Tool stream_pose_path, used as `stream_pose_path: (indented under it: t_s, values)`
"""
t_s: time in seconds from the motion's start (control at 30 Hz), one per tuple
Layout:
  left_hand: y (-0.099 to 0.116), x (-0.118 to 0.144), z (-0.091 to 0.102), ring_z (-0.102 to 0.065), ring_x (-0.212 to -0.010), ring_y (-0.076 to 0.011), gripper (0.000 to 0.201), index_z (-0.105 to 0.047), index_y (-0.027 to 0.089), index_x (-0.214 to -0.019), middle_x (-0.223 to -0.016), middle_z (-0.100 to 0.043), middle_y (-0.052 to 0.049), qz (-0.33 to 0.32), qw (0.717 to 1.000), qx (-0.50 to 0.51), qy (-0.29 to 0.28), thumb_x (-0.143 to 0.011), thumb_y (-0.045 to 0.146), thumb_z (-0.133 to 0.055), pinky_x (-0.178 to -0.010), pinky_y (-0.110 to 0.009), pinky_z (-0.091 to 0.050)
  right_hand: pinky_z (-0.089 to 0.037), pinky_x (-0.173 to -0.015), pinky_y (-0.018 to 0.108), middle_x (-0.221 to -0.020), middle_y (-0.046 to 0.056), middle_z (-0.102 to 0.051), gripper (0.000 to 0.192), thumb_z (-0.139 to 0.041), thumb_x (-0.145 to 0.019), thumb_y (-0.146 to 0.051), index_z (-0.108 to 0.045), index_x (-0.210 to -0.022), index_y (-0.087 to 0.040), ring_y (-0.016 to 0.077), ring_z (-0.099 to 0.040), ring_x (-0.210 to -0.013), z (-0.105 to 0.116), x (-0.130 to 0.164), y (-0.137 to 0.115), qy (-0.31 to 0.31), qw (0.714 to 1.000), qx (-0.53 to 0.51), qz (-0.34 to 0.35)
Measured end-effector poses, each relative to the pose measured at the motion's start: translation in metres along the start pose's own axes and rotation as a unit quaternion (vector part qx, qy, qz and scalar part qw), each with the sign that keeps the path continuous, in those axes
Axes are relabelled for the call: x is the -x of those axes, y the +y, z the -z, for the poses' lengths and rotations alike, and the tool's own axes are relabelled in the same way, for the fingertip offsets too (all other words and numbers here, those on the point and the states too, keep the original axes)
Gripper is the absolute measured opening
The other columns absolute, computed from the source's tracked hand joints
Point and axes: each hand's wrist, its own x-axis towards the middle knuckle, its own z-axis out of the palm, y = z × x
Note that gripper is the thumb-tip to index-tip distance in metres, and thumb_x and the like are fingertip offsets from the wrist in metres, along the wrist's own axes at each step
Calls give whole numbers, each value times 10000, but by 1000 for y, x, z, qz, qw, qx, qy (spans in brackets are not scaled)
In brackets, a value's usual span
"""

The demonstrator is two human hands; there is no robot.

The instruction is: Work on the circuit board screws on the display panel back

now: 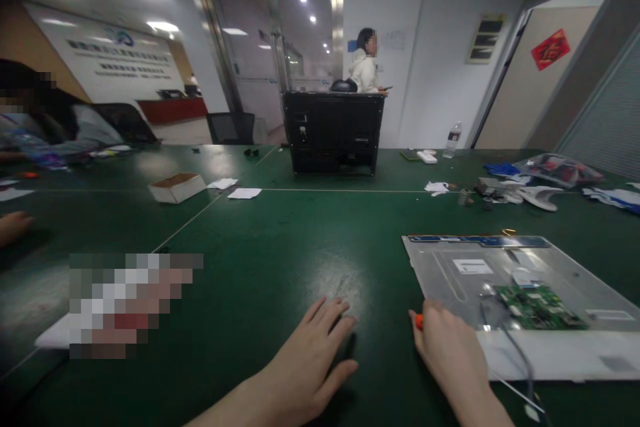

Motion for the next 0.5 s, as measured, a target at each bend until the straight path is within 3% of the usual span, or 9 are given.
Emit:
stream_pose_path:
  t_s: [0.1, 0.23, 0.3, 0.37, 0.5]
  values:
    - [-5, -5, 10, -351, -1371, -305, 435, -461, 160, -1340, -1434, -453, -145, 25, 1000, -5, 4, -939, 322, -504, -1161, -518, -226, -506, -609, 307, -958, 190, -727, 304, -418, -963, -260, -631, -1105, -96, 268, -723, -782, 3, 18, -48, 4, 998, -28, 54]
    - [-17, -13, 20, -380, -1354, -281, 449, -434, 117, -1367, -1422, -470, -156, 43, 999, 12, 30, -955, 295, -450, -1161, -489, -250, -536, -640, 337, -1287, 274, -573, 428, -471, -911, -221, -538, -1298, -51, 284, -719, -831, 6, 40, -104, -25, 986, -100, 134]
    - [-25, -17, 22, -405, -1335, -264, 441, -435, 126, -1371, -1421, -476, -144, 52, 997, 25, 45, -968, 303, -410, -1141, -461, -297, -546, -640, 359, -1288, 288, -566, 470, -527, -869, -223, -542, -1302, -41, 297, -719, -807, 9, 51, -132, -49, 975, -142, 161]
    - [-35, -20, 23, -407, -1335, -247, 437, -440, 128, -1371, -1429, -473, -141, 58, 997, 31, 51, -994, 325, -342, -1128, -429, -319, -545, -573, 371, -1171, 275, -644, 462, -614, -818, -307, -624, -1207, -59, 317, -717, -736, 13, 60, -162, -82, 972, -162, 147]
    - [-56, -19, 17, -393, -1354, -240, 464, -430, 137, -1387, -1449, -460, -132, 79, 997, 3, 27, -1017, 362, -263, -1120, -418, -323, -538, -484, 378, -1102, 277, -669, 721, -792, -607, -485, -649, -1168, -55, 319, -701, -639, 20, 74, -215, -66, 959, -189, 198]
